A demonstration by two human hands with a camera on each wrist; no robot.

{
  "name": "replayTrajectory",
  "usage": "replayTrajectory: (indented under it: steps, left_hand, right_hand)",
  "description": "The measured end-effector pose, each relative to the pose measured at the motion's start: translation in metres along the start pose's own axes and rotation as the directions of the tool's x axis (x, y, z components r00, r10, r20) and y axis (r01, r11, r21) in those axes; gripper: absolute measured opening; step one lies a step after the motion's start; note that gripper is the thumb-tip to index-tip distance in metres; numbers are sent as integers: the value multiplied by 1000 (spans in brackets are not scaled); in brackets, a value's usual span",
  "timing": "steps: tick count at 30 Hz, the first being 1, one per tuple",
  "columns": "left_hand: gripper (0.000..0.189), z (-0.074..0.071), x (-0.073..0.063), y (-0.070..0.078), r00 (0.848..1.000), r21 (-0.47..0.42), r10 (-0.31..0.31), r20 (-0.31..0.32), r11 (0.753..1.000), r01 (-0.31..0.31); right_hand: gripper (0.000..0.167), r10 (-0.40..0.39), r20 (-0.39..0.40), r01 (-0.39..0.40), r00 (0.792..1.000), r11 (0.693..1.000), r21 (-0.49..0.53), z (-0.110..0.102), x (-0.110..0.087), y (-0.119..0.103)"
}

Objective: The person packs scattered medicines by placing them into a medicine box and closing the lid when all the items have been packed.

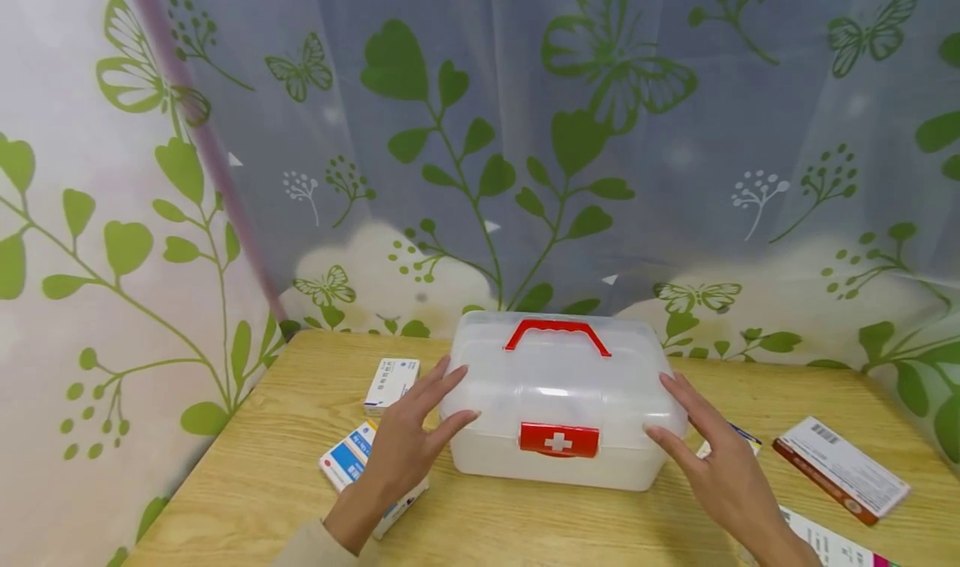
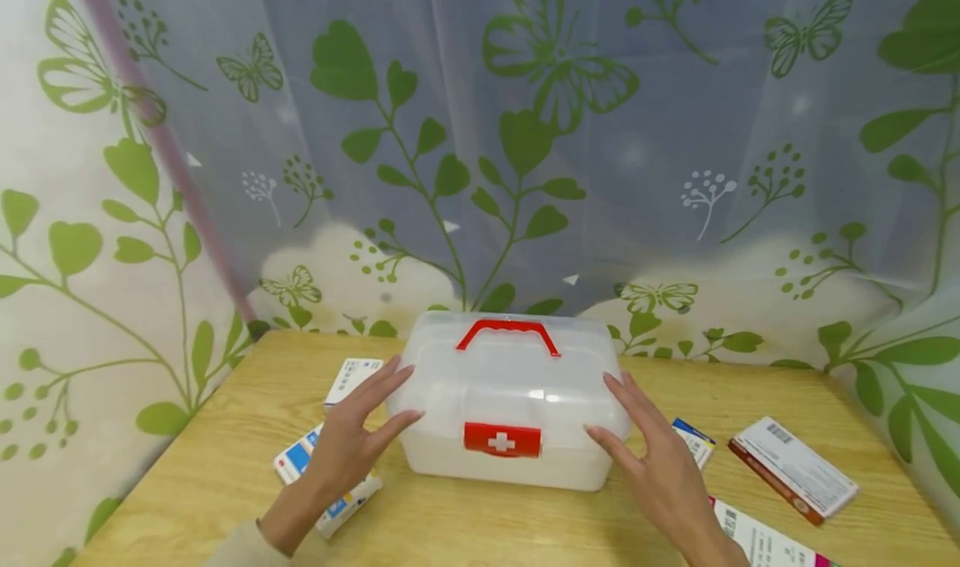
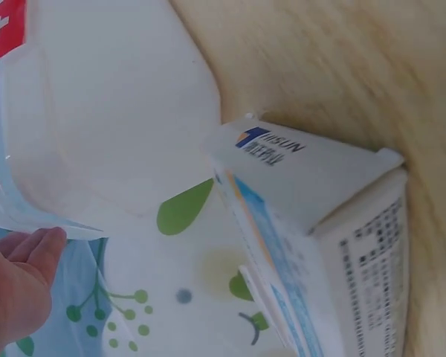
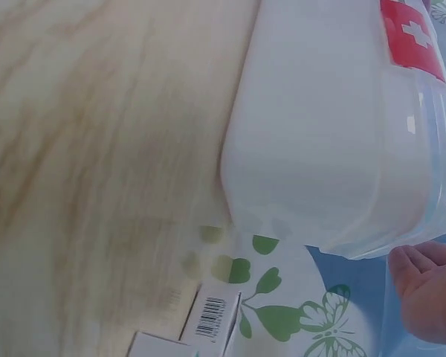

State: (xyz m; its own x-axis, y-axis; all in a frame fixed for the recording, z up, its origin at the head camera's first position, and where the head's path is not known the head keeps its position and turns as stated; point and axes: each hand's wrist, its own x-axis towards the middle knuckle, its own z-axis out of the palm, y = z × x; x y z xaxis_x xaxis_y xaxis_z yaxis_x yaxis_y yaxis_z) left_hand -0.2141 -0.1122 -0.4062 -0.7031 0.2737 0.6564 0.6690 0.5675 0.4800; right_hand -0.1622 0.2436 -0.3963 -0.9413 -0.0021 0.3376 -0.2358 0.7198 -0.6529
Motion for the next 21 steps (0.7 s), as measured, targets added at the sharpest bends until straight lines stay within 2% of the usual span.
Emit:
replayTrajectory:
  steps: [11, 21]
  left_hand:
    - [61, -8, 6, 4, 999, -26, -30, 15, 999, 31]
    - [72, -19, 12, 2, 994, -57, 24, 102, 998, -18]
  right_hand:
    - [68, 42, -15, -43, 999, 998, -37, -7, 4, -10]
    - [65, 17, -7, -17, 1000, 1000, -13, -18, 8, -16]
